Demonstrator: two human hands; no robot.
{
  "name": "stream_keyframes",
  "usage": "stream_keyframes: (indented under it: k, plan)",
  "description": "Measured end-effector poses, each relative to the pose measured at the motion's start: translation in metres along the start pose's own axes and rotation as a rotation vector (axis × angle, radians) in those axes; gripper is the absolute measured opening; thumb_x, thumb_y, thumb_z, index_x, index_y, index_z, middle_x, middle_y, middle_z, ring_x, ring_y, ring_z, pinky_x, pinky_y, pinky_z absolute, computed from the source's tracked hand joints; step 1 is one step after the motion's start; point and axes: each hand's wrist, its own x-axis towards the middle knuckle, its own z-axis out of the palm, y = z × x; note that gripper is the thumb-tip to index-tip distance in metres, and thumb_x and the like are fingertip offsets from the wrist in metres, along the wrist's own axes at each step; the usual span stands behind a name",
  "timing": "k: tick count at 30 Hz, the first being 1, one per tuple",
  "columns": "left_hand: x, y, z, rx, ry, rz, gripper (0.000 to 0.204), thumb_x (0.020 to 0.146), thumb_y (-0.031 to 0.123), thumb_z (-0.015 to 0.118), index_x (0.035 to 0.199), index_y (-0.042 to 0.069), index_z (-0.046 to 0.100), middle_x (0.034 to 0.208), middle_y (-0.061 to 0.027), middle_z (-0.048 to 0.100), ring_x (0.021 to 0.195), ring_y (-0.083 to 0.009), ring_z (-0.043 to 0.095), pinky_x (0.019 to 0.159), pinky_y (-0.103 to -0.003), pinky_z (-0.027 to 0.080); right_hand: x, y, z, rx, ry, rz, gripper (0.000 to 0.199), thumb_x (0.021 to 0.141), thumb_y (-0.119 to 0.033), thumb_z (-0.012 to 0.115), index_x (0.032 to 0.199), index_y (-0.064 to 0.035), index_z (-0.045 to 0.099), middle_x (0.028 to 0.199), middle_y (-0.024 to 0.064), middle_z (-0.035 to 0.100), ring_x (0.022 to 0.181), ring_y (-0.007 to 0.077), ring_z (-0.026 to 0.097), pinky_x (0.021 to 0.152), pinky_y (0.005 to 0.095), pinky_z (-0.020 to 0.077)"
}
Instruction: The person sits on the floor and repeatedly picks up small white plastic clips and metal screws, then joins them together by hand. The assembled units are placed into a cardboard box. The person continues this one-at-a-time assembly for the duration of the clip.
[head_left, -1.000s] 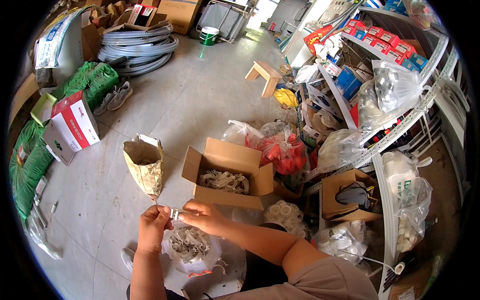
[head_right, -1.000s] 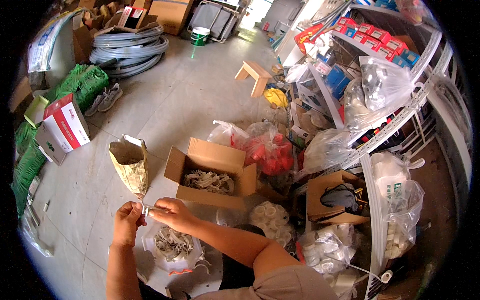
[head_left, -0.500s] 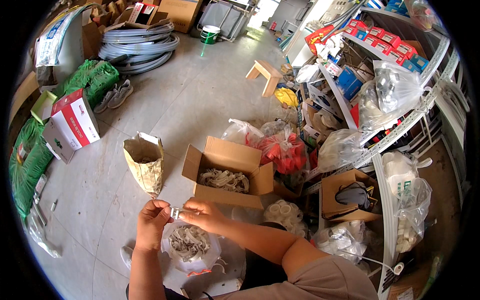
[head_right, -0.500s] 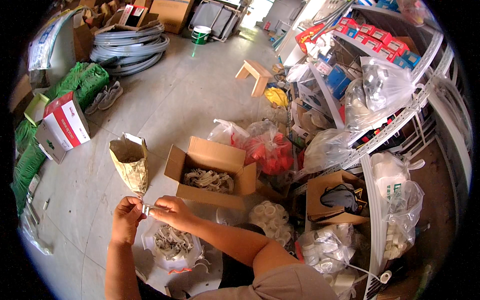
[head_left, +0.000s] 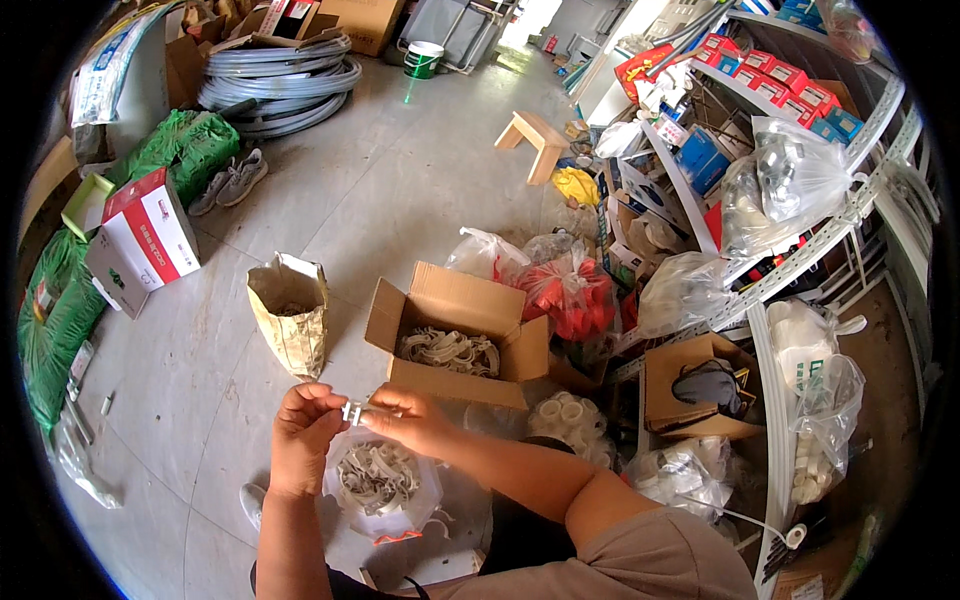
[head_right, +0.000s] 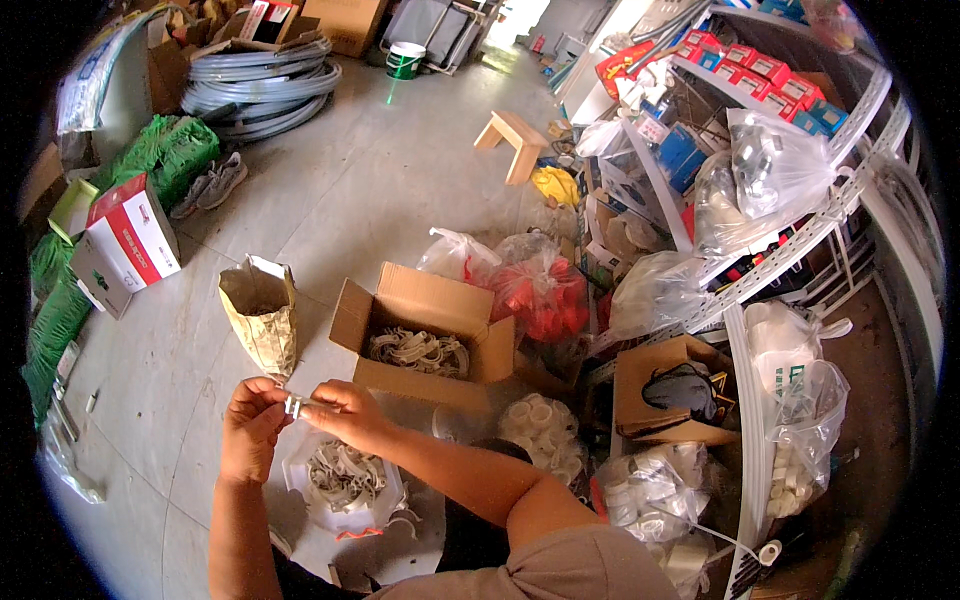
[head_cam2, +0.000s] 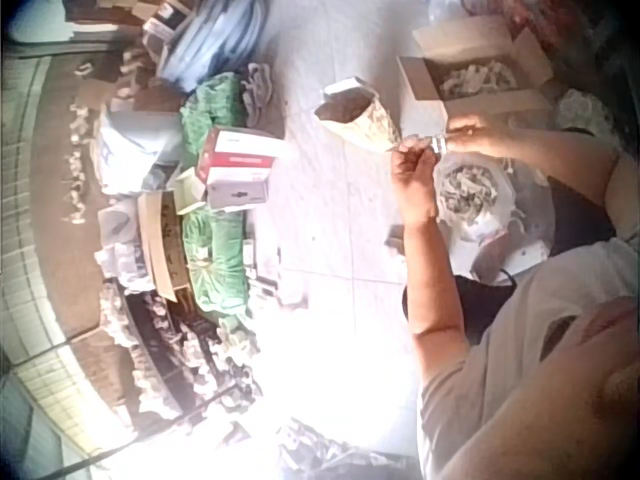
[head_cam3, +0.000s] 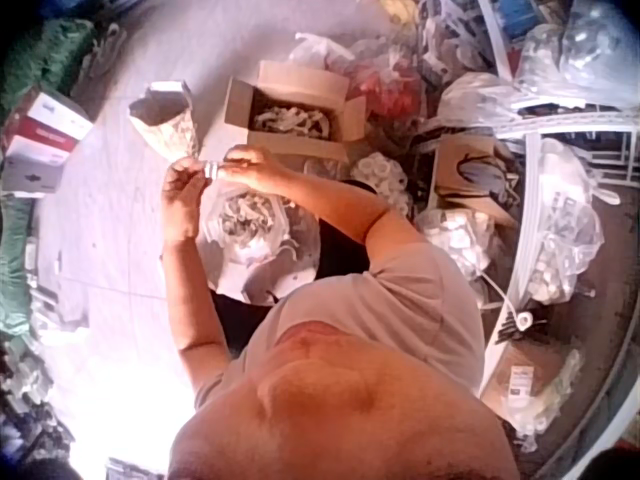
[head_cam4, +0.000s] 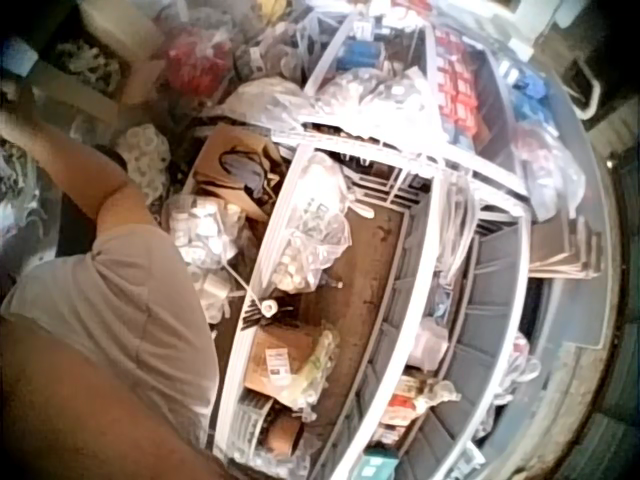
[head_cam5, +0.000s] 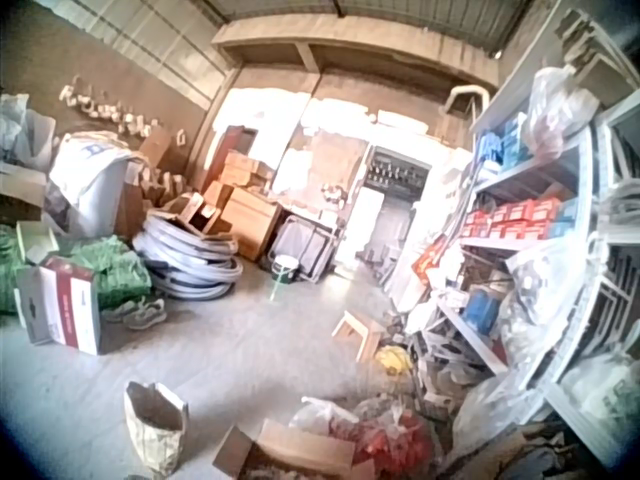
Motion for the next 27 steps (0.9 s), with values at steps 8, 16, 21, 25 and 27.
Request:
stream_keyframes:
  k: [8,16,21,25,27]
  plan:
    - [0.003,-0.01,-0.014,0.098,0.09,-0.094,0.013,0.08,0.007,0.06,0.09,0.002,0.054,0.081,-0.0036,0.055,0.072,-0.0121,0.054,0.064,-0.025,0.046,-0.005,0.003,0.005,-0.048,-0.013,0.184,0.021,0.08,-0.022,0.062,0.083,-0.0017,0.058,0.072,-0.0017,0.048,0.068,0.0068,0.045,0.06,0.0234,0.0381]
    - [-0.003,-0.006,-0.015,0.008,-0.027,-0.044,0.009,0.083,0.005,0.056,0.09,0.001,0.054,0.082,-0.0037,0.057,0.074,-0.011,0.054,0.067,-0.024,0.045,-0.003,0.003,0.002,0.096,-0.048,0.175,0.015,0.081,-0.018,0.059,0.078,-0.0043,0.056,0.071,-0.0042,0.048,0.066,0.0037,0.041,0.059,0.0196,0.0337]
    - [0.004,-0.011,-0.02,0.021,0.185,-0.028,0.017,0.087,0.019,0.05,0.098,0.006,0.053,0.089,-0.0029,0.056,0.078,-0.0106,0.051,0.072,-0.026,0.042,0.036,0.074,-0.033,0.099,0.236,0.324,0.02,0.081,-0.025,0.059,0.085,-0.0054,0.058,0.076,0.0011,0.057,0.068,0.0107,0.051,0.065,0.0233,0.04]
    - [0.001,-0.001,-0.019,-0.007,0.24,-0.06,0.016,0.086,0.018,0.051,0.098,0.008,0.054,0.09,-0.0026,0.056,0.077,-0.01,0.051,0.07,-0.024,0.042,0.053,0.145,-0.115,-0.491,0.402,0.311,0.025,0.081,-0.028,0.058,0.078,-0.003,0.057,0.066,0.0048,0.054,0.063,0.0136,0.049,0.059,0.0312,0.0399]
    - [-0.005,0.002,-0.024,0.001,0.241,-0.076,0.015,0.086,0.017,0.051,0.098,0.008,0.054,0.09,-0.0022,0.056,0.077,-0.0098,0.051,0.069,-0.023,0.042,0.049,0.167,-0.151,-0.833,0.455,0.26,0.024,0.08,-0.028,0.058,0.087,-0.0052,0.058,0.076,0.0133,0.06,0.07,0.0268,0.056,0.066,0.0369,0.0427]
